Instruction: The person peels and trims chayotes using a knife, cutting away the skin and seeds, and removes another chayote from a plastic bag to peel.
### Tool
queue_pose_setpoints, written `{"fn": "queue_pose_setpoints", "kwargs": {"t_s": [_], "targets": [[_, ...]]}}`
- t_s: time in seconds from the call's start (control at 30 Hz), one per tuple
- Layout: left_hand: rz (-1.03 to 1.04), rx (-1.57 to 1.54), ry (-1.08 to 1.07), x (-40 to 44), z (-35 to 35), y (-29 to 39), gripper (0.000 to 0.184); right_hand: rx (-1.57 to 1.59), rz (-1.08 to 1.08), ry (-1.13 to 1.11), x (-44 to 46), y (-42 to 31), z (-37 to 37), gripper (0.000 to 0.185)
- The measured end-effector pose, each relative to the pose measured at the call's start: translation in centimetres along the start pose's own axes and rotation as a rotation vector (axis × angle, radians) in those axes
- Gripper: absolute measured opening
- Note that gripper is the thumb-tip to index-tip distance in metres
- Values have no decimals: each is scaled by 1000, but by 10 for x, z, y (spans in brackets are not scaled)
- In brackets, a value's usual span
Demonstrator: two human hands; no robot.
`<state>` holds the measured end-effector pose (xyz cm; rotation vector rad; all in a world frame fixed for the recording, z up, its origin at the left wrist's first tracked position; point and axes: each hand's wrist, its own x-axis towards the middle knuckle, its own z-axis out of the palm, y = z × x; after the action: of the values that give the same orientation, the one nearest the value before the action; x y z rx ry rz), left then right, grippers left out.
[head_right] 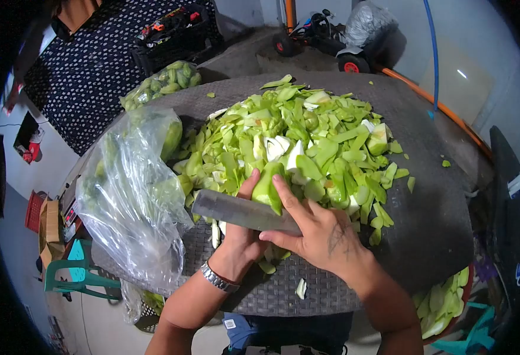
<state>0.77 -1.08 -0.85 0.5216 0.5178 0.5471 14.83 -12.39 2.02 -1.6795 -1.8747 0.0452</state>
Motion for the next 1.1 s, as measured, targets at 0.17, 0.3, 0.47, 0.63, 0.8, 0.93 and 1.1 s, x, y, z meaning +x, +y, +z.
{"fn": "queue_pose_setpoints", "kwargs": {"t_s": [0.17,0.3,0.47,0.63,0.8,0.93,1.1], "targets": [[96,114,149,-1,9,-10,51,218,118,-24,2,13,-8,98],[55,44,-117,0,0,-1,59,83,-84,37,4,1,-9,111],[77,45,-113,3,-1,-1,58,185,19,-71,1,-4,-8,117],[90,72,-91,-2,6,-1,59,184,27,-54,2,2,-7,114],[90,171,-23,-1,6,-1,58,42,-57,42,4,13,-13,110],[83,160,15,-1,10,1,53,63,-42,34,5,16,-20,106],[85,167,-10,-6,8,-4,42,206,96,16,6,23,-25,83]]}}
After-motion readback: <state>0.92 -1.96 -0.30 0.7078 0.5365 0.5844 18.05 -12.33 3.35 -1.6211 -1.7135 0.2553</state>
